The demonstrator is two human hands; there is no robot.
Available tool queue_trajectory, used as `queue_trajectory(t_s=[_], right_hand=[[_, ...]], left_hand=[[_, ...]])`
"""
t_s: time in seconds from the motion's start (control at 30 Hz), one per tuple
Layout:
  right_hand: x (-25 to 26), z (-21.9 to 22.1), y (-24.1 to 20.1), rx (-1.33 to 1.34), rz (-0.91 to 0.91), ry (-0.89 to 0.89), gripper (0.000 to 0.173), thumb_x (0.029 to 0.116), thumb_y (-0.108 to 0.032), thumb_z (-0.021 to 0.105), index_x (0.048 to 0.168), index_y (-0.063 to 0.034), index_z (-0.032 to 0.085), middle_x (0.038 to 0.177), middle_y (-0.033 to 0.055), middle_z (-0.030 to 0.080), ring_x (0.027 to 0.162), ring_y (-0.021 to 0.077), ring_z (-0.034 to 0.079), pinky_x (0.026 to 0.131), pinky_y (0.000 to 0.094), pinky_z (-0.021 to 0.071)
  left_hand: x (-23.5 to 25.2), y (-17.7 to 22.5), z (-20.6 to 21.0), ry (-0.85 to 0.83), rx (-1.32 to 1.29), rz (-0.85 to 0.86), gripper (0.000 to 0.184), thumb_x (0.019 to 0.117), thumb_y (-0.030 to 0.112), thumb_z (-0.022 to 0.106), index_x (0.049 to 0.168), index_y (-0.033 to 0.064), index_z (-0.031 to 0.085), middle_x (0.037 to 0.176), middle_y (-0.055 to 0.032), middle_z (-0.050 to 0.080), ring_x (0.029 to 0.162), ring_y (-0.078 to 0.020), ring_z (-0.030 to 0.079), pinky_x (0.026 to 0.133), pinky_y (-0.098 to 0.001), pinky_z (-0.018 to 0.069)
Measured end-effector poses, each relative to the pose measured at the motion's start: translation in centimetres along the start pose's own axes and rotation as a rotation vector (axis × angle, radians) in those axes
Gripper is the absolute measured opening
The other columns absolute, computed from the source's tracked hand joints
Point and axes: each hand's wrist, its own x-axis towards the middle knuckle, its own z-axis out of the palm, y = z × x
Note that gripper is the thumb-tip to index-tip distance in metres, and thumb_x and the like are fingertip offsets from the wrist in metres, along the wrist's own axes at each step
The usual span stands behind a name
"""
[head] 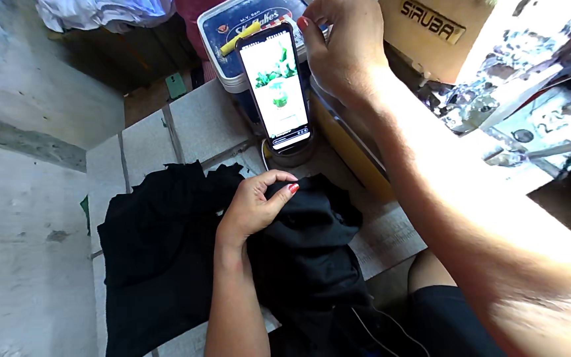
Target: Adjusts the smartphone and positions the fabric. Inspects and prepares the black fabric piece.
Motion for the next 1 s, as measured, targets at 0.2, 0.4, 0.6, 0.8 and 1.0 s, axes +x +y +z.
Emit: queue_trajectory(t_s=[0.2,0.4,0.6,0.8,1.0], right_hand=[[0.1,0.3,0.3,0.009,-0.029,0.077,0.025,0.1021,-0.015,0.053,0.108,-0.0026,0.074,0.106,0.0102,0.072,0.102,0.0197,0.067,0.093,0.038,0.05],[0.1,0.1,0.2,0.139,-0.014,0.045,0.022,0.1018,-0.018,0.055,0.102,-0.004,0.073,0.086,0.0029,0.068,0.078,0.0099,0.062,0.078,0.0334,0.05],[-2.1,-2.0,-1.5,0.626,-0.021,-0.697,0.016,0.1022,-0.013,0.059,0.091,-0.0064,0.069,0.07,-0.0058,0.066,0.053,-0.001,0.056,0.048,0.0159,0.0455],[-2.3,-0.5,-1.5,0.343,-0.329,-1.073,0.016,0.0969,-0.017,0.071,0.101,-0.0029,0.076,0.083,0.0028,0.071,0.072,0.0051,0.061,0.068,0.0267,0.0505],[-4.9,0.2,-1.2,0.287,-0.434,-0.688,0.013,0.0938,-0.01,0.071,0.091,0.0029,0.072,0.082,0.0147,0.068,0.078,0.0269,0.067,0.07,0.0464,0.0542]], left_hand=[[0.0,0.3,0.0,0.062,-0.03,-0.002,0.013,0.0964,0.002,0.061,0.103,-0.0006,0.072,0.096,0.0027,0.072,0.088,0.0056,0.065,0.083,-0.0142,0.0534],[-0.1,0.9,-0.3,0.16,-0.151,-0.033,0.017,0.1,0.0,0.055,0.105,0.0024,0.071,0.094,0.0071,0.071,0.086,0.0047,0.064,0.08,-0.0152,0.0542],[-0.1,0.8,-0.5,0.218,-0.192,-0.008,0.018,0.101,0.001,0.053,0.104,0.0044,0.07,0.091,0.0092,0.069,0.083,0.0051,0.063,0.077,-0.0144,0.0536],[-0.3,0.5,-1.1,0.34,-0.133,0.024,0.017,0.1013,0.005,0.054,0.107,0.0082,0.071,0.1,0.0103,0.071,0.094,0.0027,0.065,0.086,-0.0197,0.055],[0.6,2.1,-0.7,0.431,-0.026,0.042,0.01,0.1002,0.007,0.054,0.1,0.0077,0.064,0.09,0.017,0.066,0.087,0.0078,0.063,0.082,-0.0145,0.0536]])
